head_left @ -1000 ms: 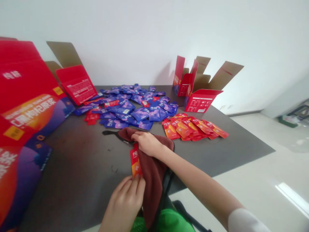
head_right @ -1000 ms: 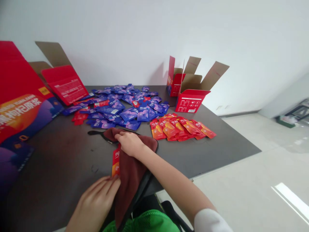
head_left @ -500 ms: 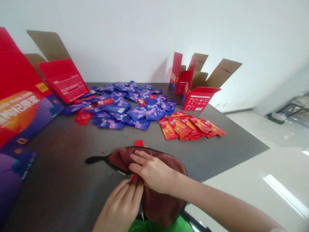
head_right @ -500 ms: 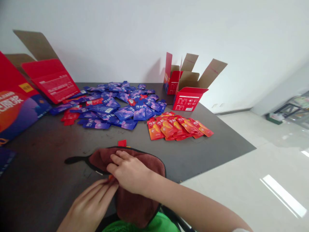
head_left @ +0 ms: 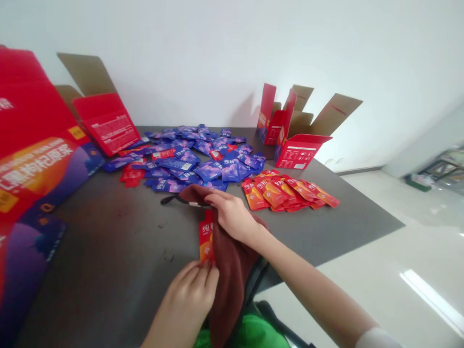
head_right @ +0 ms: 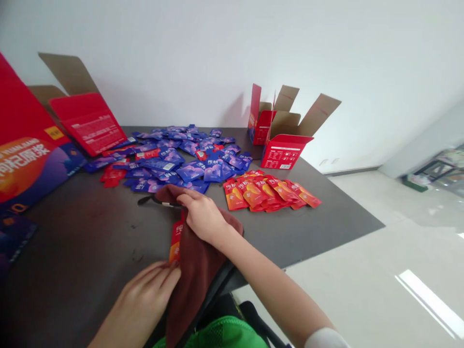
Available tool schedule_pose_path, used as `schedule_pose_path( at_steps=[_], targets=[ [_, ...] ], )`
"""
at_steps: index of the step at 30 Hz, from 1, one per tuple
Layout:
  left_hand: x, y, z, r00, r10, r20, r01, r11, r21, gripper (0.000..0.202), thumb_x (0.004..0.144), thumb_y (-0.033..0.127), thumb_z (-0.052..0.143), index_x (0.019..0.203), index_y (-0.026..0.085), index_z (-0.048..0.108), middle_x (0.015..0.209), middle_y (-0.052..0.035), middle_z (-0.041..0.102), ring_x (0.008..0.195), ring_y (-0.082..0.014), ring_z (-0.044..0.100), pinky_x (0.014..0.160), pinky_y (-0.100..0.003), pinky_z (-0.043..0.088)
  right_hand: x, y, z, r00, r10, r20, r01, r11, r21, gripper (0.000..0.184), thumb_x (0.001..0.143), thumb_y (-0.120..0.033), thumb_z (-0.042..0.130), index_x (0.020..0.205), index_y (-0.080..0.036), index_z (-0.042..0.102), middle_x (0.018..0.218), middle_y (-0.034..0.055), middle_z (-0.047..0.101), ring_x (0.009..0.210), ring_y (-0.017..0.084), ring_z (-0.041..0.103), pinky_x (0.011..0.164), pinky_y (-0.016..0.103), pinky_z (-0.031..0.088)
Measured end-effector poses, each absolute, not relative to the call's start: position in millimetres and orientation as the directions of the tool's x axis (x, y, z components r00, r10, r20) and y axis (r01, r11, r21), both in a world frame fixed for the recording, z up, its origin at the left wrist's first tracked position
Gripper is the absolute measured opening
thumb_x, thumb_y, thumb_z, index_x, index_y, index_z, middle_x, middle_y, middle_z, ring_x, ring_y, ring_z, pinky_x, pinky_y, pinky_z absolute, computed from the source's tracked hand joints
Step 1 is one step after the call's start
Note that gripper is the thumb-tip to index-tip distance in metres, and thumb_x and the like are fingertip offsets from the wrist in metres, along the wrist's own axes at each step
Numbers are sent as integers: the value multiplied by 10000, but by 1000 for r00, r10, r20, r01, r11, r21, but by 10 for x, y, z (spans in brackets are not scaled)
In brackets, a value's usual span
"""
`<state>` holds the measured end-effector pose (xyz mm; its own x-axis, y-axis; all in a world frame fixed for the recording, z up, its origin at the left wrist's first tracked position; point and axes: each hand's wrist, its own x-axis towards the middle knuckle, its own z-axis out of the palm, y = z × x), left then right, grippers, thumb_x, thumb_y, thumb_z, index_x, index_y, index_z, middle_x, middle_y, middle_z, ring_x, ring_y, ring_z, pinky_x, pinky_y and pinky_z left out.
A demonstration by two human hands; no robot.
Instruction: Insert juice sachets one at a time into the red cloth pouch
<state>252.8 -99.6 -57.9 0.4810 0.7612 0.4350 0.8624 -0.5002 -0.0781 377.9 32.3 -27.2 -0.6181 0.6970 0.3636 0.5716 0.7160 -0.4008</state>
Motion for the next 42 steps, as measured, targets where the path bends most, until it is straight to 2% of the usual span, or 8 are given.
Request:
schedule_pose_path(
  at_steps=[4, 8, 11, 19, 24, 32, 37, 42],
  targets=[
    [2551, -1008, -578, 501, 750, 432, 854, -510, -105, 387, 615, -73, 344, 753, 111, 655, 726, -85, 688, 656, -171, 637, 713, -318, 546, 3991, -168, -152, -604, 700, 379, 515, 707, -485, 377, 818, -44, 334, 1124, -165, 518, 1309, 80, 454, 1267, 116, 339, 1050, 272, 299],
    [2542, -998, -577, 511, 715, 477, 849, -505, -152, 415, 621, -69, 317, 771, 113, 658, 713, -68, 685, 656, -163, 630, 717, -294, 538, 3987, -411, -307, -798, 573, 187, 474, 789, -391, 301, 794, -80, 416, 1066, -119, 539, 1294, 114, 460, 1265, 166, 344, 1070, 287, 271],
    [2510, -988, -586, 521, 684, 511, 840, -516, -167, 422, 657, -62, 302, 797, 117, 658, 760, -65, 694, 703, -153, 632, 749, -265, 520, 3918, -342, -428, -829, 541, 142, 483, 821, -306, 251, 806, -115, 431, 1030, -107, 546, 1276, 136, 470, 1261, 195, 349, 1073, 314, 263],
    [2505, -990, -624, 471, 703, 533, 857, -509, -87, 404, 721, -32, 295, 847, 130, 642, 839, -65, 693, 761, -155, 627, 780, -285, 504, 3734, 292, -505, -772, 605, 195, 537, 785, -308, 317, 774, -24, 397, 1038, -99, 556, 1134, 117, 558, 1155, 165, 459, 1020, 280, 308],
    [2417, -1025, -599, 447, 747, 492, 877, -474, -77, 405, 720, -30, 314, 938, 114, 623, 868, -81, 692, 745, -169, 637, 698, -299, 533, 3705, 471, -533, -756, 621, 207, 550, 774, -316, 301, 730, 0, 421, 967, -109, 571, 1011, 86, 599, 1055, 166, 525, 973, 283, 351],
    [2461, -1154, -659, 452, 785, 424, 892, -398, -215, 404, 686, -65, 343, 903, 93, 645, 890, -107, 692, 727, -179, 646, 613, -275, 535, 3959, -94, -132, -701, 629, 334, 492, 767, -411, 381, 796, -25, 348, 1116, -158, 506, 1269, 81, 484, 1243, 119, 370, 1031, 255, 306],
    [2508, -1149, -715, 471, 768, 433, 882, -404, -244, 368, 699, -29, 387, 943, 89, 637, 912, -111, 682, 739, -178, 621, 659, -286, 515, 3922, -344, -310, -850, 504, 153, 458, 850, -259, 234, 829, -115, 396, 1019, -112, 534, 1226, 136, 503, 1234, 168, 381, 1057, 302, 279],
    [2479, -1148, -744, 485, 736, 472, 873, -439, -213, 352, 730, -7, 376, 959, 88, 624, 935, -106, 674, 768, -169, 605, 671, -277, 490, 3823, -103, -475, -857, 490, 158, 454, 865, -215, 246, 834, -108, 388, 1039, -116, 525, 1232, 129, 502, 1242, 152, 371, 1062, 298, 268]
  ],
)
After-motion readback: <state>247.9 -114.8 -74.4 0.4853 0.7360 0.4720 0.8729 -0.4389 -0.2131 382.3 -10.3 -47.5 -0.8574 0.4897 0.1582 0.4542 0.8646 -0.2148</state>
